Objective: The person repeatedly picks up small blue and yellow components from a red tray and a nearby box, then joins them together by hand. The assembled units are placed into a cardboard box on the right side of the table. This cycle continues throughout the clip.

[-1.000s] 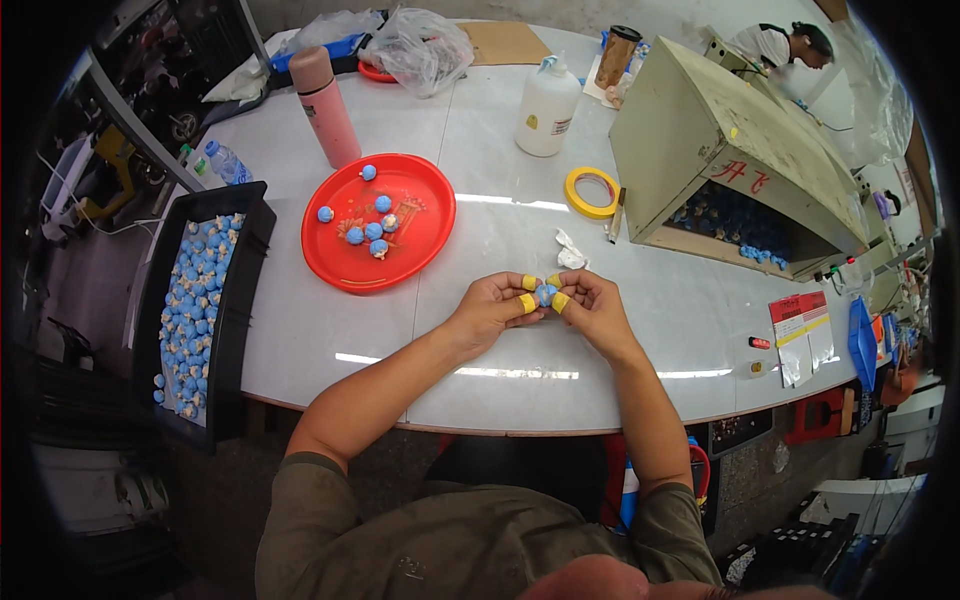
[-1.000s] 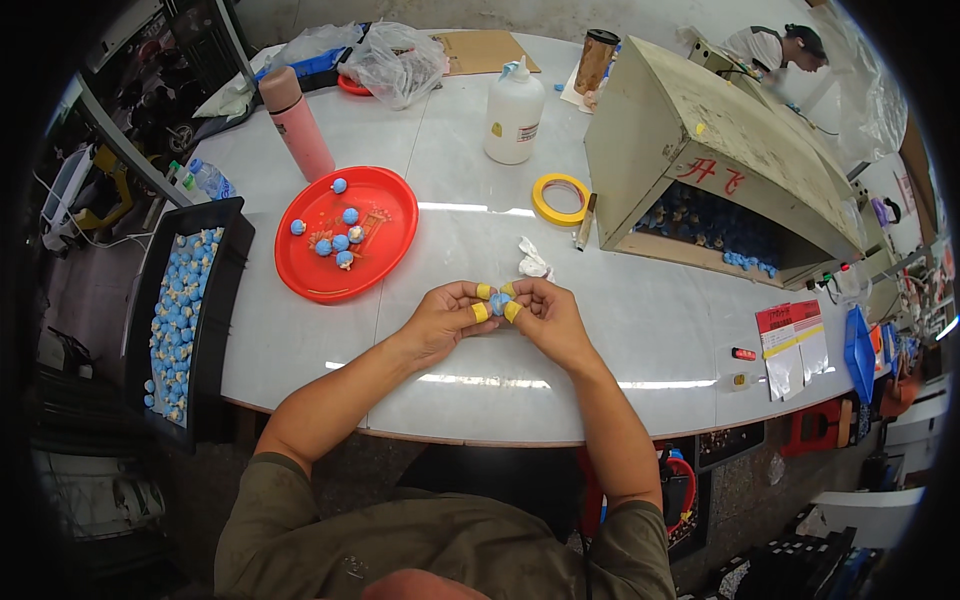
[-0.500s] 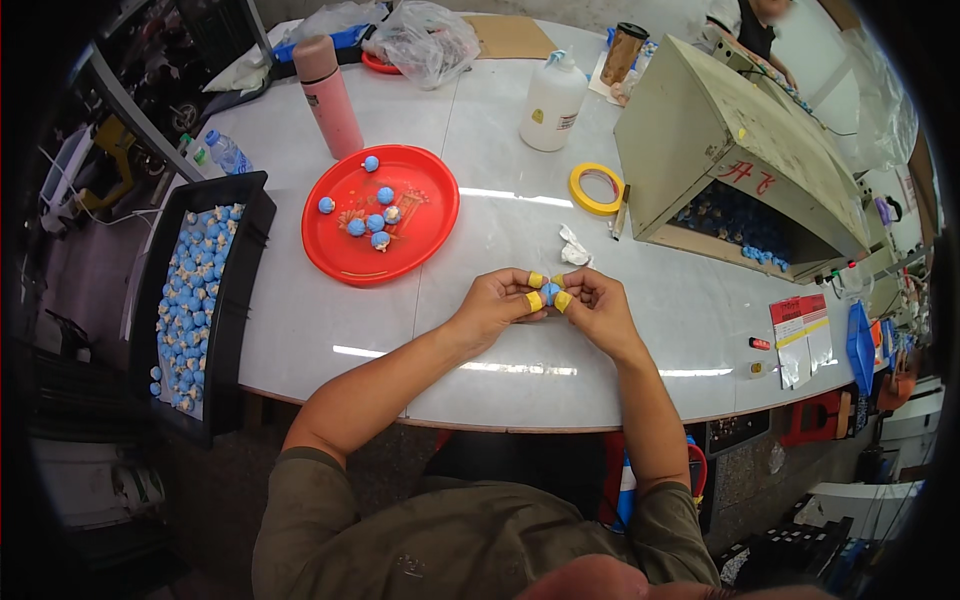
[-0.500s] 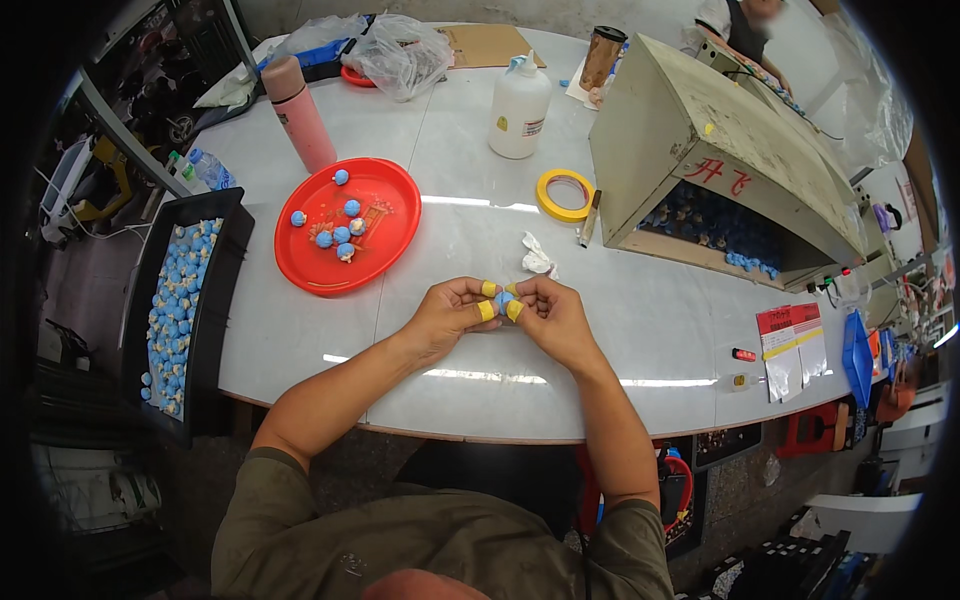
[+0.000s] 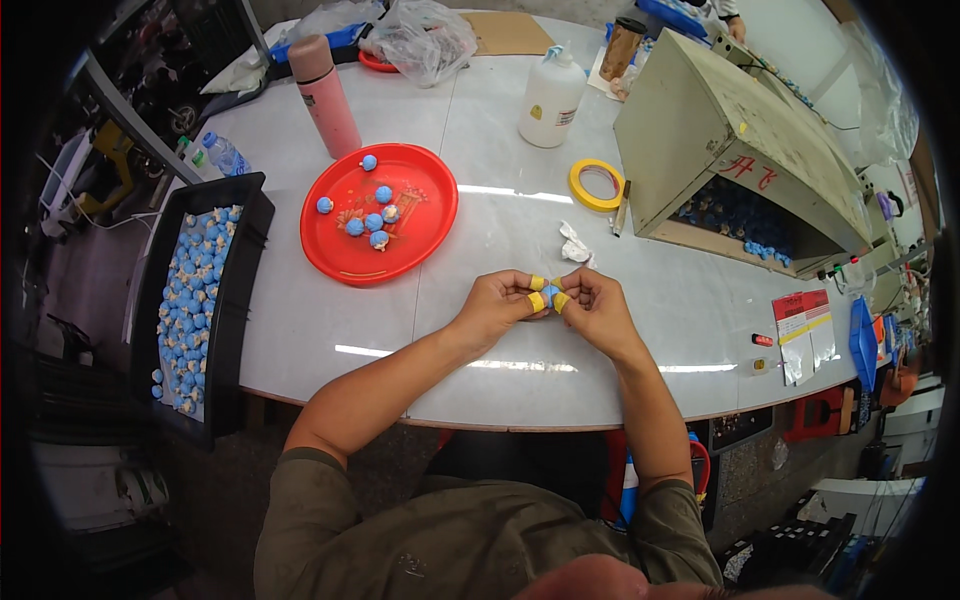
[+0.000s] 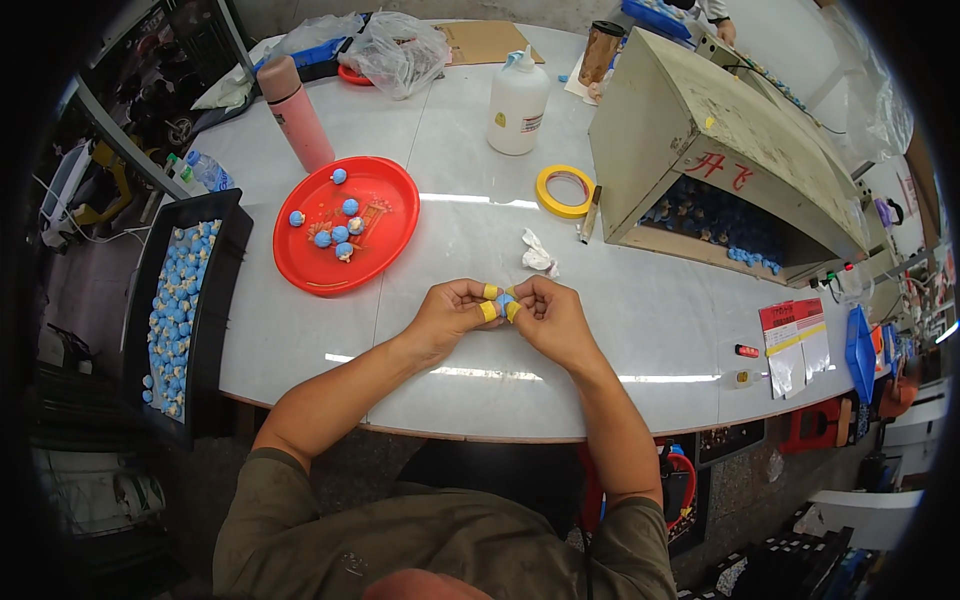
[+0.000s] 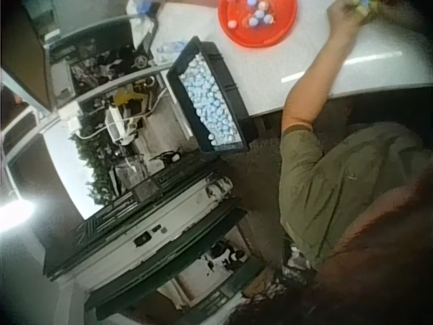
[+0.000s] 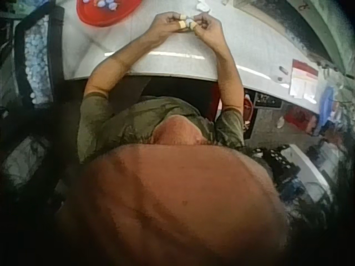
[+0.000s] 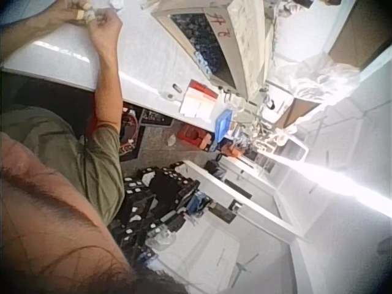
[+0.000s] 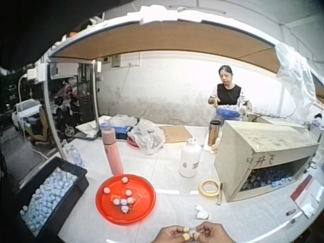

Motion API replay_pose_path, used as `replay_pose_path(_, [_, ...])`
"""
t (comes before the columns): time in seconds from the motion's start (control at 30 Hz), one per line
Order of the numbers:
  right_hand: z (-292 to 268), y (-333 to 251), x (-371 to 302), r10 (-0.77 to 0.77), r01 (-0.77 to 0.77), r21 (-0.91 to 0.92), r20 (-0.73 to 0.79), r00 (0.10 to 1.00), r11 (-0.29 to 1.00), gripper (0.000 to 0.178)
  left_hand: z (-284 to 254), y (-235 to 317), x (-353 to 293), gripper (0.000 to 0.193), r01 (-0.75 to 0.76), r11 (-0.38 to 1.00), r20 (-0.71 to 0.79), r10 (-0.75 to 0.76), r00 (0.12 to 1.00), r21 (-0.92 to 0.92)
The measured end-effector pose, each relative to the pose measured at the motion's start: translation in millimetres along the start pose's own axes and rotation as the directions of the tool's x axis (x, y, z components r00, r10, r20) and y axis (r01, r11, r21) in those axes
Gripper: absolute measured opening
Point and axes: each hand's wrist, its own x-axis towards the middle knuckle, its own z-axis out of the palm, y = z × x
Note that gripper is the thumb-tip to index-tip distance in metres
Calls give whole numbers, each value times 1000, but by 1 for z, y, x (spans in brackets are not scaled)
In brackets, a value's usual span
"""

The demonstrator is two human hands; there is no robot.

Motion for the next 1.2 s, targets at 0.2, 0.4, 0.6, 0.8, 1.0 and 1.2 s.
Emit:
replay_pose_path(0.2, [0, -4, 0, 58, -59, 76, 20, 998, 995, 18, -1, 3, -1, 25, 19, 1000, -5, -19, 1000, -12])
replay_pose_path(0.4, [2, -8, -1, 140, -143, 168, 33, 990, 975, 20, 1, 10, -4, 20, 92, 995, 2, -92, 996, -35])
replay_pose_path(0.6, [8, 7, 1, 212, -215, 267, 41, 976, 939, 20, 8, 17, -6, 21, 180, 984, -95, -180, 979, -3])
replay_pose_path(0.8, [20, 4, -1, 169, -162, 251, -7, 986, 954, 27, 10, 17, -9, 21, 163, 986, -121, -167, 978, -41])
replay_pose_path(1.0, [39, 27, 2, 65, -22, 253, -163, 984, 967, 25, 9, 8, -8, 19, 63, 996, -108, -56, 993, 60])
replay_pose_path(1.2, [46, 39, -1, -25, 61, 146, -235, 972, 987, 24, 10, 1, -7, 19, 32, 997, -95, -25, 995, 75])
